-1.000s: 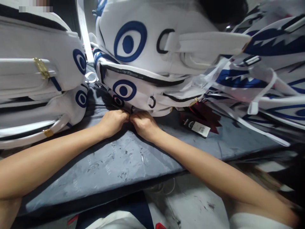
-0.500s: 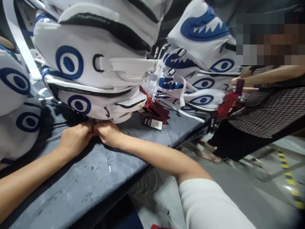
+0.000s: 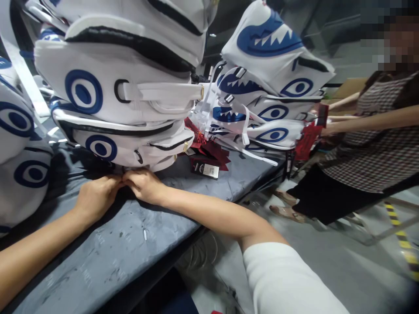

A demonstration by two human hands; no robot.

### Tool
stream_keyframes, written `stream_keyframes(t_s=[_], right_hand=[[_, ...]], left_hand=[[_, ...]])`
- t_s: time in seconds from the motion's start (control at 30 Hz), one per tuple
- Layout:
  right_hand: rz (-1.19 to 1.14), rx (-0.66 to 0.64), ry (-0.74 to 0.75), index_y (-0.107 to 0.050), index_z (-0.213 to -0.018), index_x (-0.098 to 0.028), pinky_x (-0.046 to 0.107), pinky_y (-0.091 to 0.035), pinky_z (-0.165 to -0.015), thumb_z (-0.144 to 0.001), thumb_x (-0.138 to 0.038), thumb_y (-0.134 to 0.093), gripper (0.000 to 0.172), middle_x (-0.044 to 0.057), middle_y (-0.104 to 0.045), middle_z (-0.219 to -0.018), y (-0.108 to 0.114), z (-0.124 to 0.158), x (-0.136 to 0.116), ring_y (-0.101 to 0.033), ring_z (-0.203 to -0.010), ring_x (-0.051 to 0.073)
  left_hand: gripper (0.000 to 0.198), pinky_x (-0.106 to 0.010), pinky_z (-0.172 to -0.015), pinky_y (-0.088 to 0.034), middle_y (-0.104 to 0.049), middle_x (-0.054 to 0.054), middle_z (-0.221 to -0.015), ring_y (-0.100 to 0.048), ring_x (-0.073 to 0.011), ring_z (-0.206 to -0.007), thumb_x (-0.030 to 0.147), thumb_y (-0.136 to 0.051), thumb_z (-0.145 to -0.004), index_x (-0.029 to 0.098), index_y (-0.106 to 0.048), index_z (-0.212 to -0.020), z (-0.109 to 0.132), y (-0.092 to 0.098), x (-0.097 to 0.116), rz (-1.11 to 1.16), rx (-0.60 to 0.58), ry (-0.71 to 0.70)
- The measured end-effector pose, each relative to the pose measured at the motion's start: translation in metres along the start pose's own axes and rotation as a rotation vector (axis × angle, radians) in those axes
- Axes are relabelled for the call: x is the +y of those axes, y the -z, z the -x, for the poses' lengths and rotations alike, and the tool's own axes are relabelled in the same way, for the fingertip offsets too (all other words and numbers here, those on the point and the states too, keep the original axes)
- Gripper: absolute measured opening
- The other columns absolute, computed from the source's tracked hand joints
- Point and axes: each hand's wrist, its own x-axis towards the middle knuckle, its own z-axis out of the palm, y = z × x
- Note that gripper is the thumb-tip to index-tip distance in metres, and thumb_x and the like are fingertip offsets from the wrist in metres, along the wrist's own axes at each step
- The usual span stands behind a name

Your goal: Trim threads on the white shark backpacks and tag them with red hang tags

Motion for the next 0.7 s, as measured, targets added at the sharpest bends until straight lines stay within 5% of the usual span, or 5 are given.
stream_keyframes(t_s=[0.2, 0.33, 0.53, 0.7], right_hand=[[-0.038, 0.013, -0.057, -0.054, -0.105, -0.017, 0.027, -0.049, -0.081, -0.087, -0.008, -0.055, 0.020, 0.007, -0.068, -0.098, -0.0002, 0.0001, -0.0022, -0.064, -0.089, 0.017], [-0.048, 0.026, -0.048, -0.054, -0.103, -0.018, 0.027, -0.049, -0.085, -0.092, -0.010, -0.051, 0.014, 0.006, -0.068, -0.099, -0.0010, 0.0008, -0.0016, -0.064, -0.092, 0.016], [-0.071, 0.072, -0.037, -0.055, -0.103, -0.018, 0.027, -0.051, -0.084, -0.090, -0.009, -0.051, 0.016, 0.006, -0.069, -0.098, -0.0025, 0.0022, 0.0014, -0.065, -0.091, 0.016], [-0.139, 0.148, -0.009, -0.055, -0.100, -0.020, 0.027, -0.052, -0.077, -0.091, -0.012, -0.049, 0.014, 0.006, -0.068, -0.092, -0.0026, 0.0050, 0.0027, -0.066, -0.084, 0.017]], left_hand=[[0.032, -0.032, -0.056, -0.041, -0.073, -0.002, -0.083, -0.068, -0.0243, -0.070, 0.046, -0.041, -0.095, 0.028, -0.066, -0.088, 0.0005, 0.0078, 0.0061, -0.072, -0.027, 0.105], [0.031, -0.033, -0.060, -0.044, -0.077, -0.006, -0.095, -0.071, -0.0261, -0.078, 0.031, -0.040, -0.093, 0.024, -0.069, -0.100, 0.0015, 0.0081, 0.0057, 0.026, -0.115, 0.015], [0.023, -0.031, -0.057, -0.042, -0.076, -0.009, -0.086, -0.072, -0.0265, -0.073, 0.035, -0.054, -0.091, 0.020, -0.071, -0.095, -0.0010, 0.0030, 0.0042, -0.005, -0.031, 0.081], [0.023, -0.030, -0.062, -0.047, -0.078, -0.007, -0.095, -0.073, -0.0248, -0.081, 0.024, -0.049, -0.093, 0.020, -0.071, -0.099, -0.0028, 0.0042, 0.0088, 0.008, -0.084, 0.047]])
